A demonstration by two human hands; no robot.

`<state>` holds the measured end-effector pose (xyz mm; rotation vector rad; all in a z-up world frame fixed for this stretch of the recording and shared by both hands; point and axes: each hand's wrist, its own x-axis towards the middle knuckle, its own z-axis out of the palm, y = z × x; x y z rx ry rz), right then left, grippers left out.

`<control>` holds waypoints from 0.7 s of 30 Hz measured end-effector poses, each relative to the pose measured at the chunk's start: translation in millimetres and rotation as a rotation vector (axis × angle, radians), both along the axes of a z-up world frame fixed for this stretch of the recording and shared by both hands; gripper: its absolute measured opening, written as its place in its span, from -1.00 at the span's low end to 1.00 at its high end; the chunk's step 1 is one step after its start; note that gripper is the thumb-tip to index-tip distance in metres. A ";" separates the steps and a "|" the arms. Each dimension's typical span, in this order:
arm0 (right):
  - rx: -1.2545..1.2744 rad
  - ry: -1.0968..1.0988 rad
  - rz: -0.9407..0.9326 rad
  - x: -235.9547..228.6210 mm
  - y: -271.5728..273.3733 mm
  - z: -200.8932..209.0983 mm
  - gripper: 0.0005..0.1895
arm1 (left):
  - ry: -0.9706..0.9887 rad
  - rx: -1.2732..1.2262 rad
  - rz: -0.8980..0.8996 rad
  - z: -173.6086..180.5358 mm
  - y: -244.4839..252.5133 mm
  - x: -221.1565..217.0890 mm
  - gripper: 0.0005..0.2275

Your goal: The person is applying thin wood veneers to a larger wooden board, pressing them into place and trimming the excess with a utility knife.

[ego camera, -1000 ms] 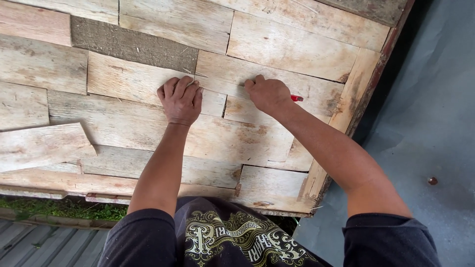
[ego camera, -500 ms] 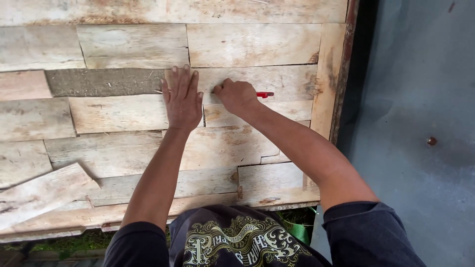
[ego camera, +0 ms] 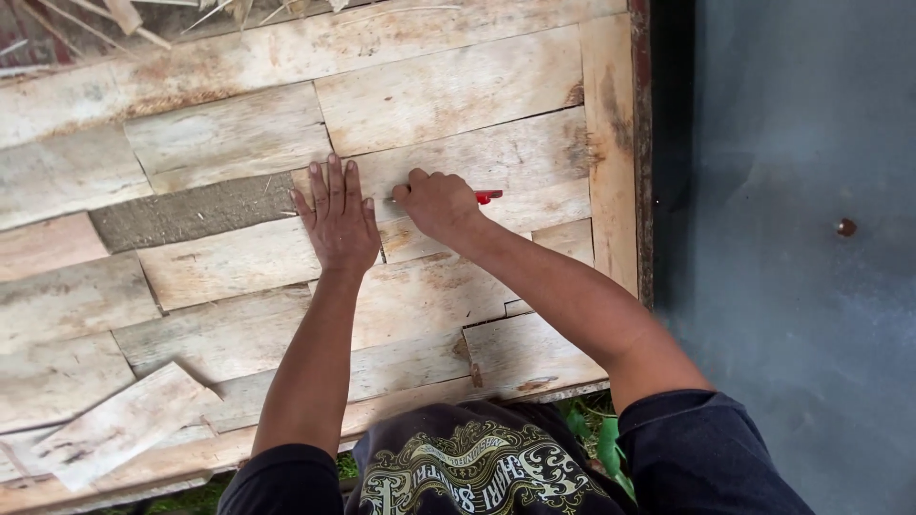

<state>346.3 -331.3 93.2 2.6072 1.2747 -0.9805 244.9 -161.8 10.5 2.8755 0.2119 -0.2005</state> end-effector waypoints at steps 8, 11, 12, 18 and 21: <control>0.206 -0.186 -0.179 33.4 -110.1 15.2 -0.65 | 0.106 -0.019 0.011 -3.9 3.6 0.3 -0.46; 0.460 -0.287 -0.624 22.5 -172.0 9.1 -0.58 | 0.104 -0.029 0.020 -5.4 2.5 -2.2 -0.47; 0.504 -0.205 -0.962 19.0 -188.4 5.4 -0.59 | 0.109 -0.031 0.028 -4.6 3.3 -1.0 -0.47; 0.482 -0.313 -1.279 -10.6 -254.7 -67.8 -0.75 | 0.059 -0.061 0.009 -8.5 7.5 0.1 -0.48; 0.670 -0.274 -1.352 -20.1 -254.1 -83.5 -0.83 | 0.051 -0.055 -0.003 -7.1 7.8 -1.9 -0.48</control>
